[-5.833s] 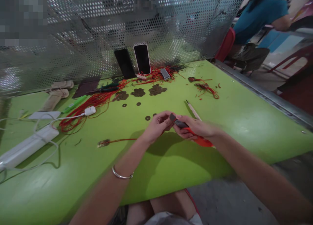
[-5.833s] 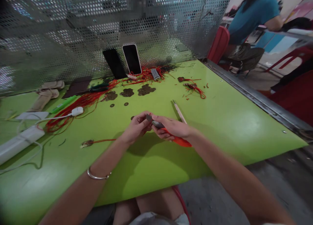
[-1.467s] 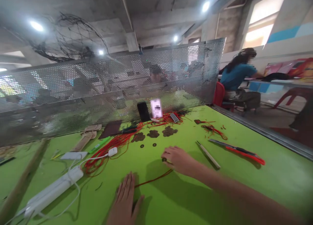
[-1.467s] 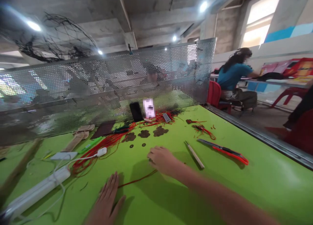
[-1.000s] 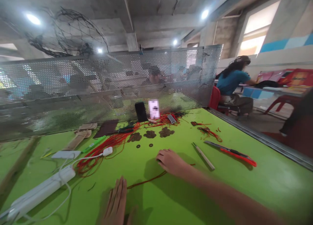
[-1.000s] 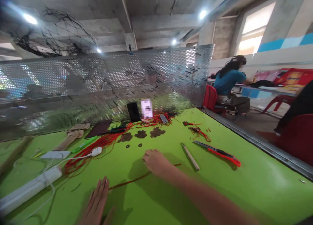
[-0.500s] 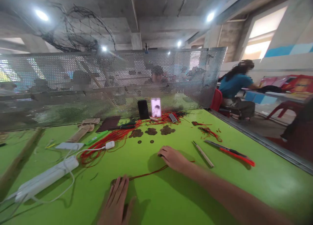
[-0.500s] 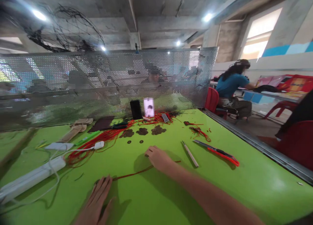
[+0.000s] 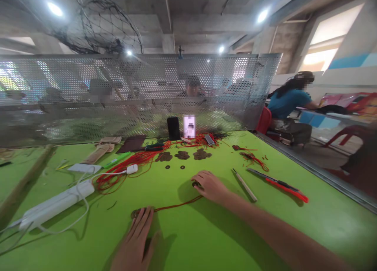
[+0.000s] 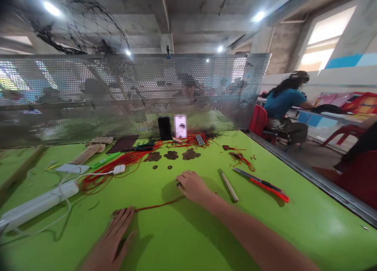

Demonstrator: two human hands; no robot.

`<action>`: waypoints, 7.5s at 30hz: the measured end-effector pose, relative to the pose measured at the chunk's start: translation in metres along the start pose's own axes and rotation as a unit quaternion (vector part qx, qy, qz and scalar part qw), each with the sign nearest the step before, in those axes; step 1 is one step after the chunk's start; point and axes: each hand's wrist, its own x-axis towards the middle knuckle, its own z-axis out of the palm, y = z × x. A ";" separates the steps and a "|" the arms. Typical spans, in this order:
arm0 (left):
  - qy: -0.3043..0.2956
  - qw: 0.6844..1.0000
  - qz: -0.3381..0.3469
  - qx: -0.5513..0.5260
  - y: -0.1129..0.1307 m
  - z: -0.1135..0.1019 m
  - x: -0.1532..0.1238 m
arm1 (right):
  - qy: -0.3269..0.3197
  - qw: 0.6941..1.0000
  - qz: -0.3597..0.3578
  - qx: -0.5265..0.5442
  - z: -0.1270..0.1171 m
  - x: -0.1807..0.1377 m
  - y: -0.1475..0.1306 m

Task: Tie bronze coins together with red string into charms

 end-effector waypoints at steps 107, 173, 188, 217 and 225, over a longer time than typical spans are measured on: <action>-0.144 0.989 0.026 -0.013 0.049 -0.079 0.099 | -0.125 0.982 -0.104 -0.095 -0.022 -0.010 -0.032; -0.119 0.986 0.051 -0.109 0.066 -0.047 0.103 | -0.156 0.984 -0.074 -0.045 -0.028 -0.016 -0.014; 0.013 0.983 -0.047 -0.179 0.045 -0.050 0.099 | -0.098 0.994 0.024 -0.050 -0.042 -0.020 0.010; 0.001 0.977 0.024 -0.213 0.029 -0.043 0.103 | 0.056 0.979 0.196 0.029 -0.027 -0.077 0.042; -0.006 0.984 -0.010 -0.177 0.005 -0.049 0.076 | 0.035 0.975 0.217 0.008 -0.027 -0.076 0.044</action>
